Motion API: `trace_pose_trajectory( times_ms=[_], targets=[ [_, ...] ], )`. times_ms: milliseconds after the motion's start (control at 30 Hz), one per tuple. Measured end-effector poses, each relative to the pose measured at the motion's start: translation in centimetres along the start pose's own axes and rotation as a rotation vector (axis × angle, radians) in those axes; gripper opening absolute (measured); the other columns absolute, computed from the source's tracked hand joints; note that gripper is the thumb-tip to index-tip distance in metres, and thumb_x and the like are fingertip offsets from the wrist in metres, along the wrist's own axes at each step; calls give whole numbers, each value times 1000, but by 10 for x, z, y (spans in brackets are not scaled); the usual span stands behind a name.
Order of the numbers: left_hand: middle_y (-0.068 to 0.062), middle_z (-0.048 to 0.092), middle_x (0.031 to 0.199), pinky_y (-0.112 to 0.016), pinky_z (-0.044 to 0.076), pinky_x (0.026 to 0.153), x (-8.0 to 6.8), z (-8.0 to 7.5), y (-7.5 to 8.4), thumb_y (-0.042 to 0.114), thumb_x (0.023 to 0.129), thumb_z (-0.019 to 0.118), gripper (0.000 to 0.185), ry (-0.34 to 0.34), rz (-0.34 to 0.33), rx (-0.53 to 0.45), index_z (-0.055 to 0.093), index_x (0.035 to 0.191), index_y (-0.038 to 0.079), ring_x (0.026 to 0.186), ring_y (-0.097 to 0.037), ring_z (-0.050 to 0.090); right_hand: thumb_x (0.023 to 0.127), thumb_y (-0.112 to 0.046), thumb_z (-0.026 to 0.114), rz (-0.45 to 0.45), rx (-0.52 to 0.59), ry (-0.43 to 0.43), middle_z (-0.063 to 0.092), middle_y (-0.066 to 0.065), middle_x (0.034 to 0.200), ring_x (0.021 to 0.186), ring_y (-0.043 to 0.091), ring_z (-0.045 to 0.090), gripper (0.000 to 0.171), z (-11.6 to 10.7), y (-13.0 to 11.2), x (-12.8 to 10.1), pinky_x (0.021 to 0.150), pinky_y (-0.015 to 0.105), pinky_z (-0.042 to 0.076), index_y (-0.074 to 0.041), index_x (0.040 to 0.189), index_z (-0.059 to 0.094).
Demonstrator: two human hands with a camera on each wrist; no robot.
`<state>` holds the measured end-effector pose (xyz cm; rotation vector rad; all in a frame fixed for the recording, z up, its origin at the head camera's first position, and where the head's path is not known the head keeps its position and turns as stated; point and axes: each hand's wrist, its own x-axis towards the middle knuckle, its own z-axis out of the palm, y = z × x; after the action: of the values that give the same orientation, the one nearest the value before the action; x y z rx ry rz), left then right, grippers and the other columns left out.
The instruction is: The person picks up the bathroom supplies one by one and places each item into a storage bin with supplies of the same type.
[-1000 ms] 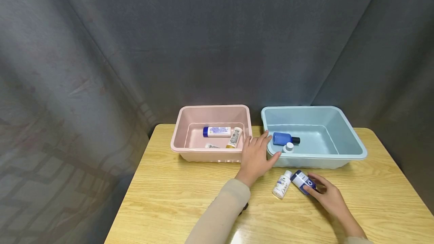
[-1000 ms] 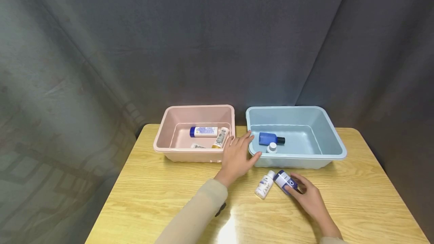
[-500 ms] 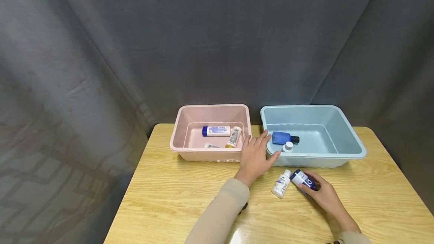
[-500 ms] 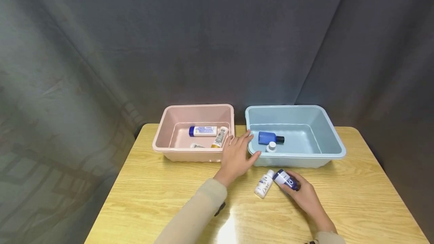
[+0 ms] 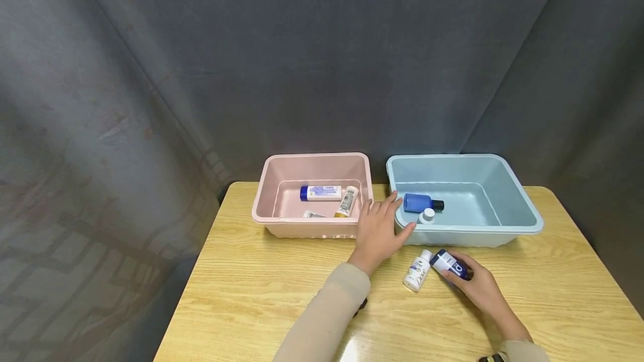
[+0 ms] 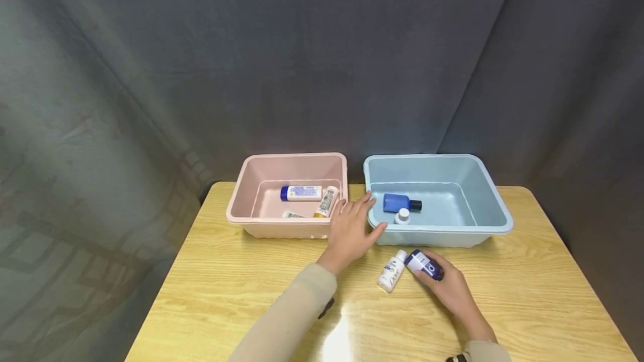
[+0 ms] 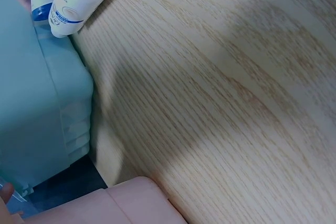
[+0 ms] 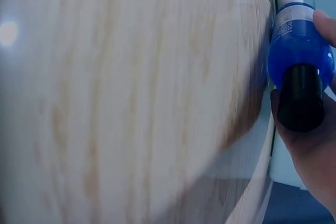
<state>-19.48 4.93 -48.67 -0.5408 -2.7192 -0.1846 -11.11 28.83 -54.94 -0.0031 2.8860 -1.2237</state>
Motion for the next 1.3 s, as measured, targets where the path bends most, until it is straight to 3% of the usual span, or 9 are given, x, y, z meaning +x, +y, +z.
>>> trace_pose_trajectory(
  times_ms=[567,933,1300],
  targets=[
    [9,40,154,-42,25,117,1,-2,1,69,96,33,67,-16,-4,-3,49,146,26,125,-12,51,88,-30,76,0,-27,7,57,36,124,104,45,59,62,-3,-4,-2,82,55,49,3,135,54],
    [9,41,154,-42,24,117,1,-1,1,69,96,33,67,-12,1,-1,48,146,27,125,-12,51,88,-30,77,-10,-59,1,55,37,127,103,46,60,63,-7,-6,-10,78,54,51,5,136,55],
    [8,41,154,-42,25,116,-1,-1,1,69,96,33,67,3,5,5,49,146,26,125,-11,51,85,-22,80,-52,-95,43,59,36,122,100,45,62,58,-9,-6,-19,78,57,52,4,132,59]
  ],
)
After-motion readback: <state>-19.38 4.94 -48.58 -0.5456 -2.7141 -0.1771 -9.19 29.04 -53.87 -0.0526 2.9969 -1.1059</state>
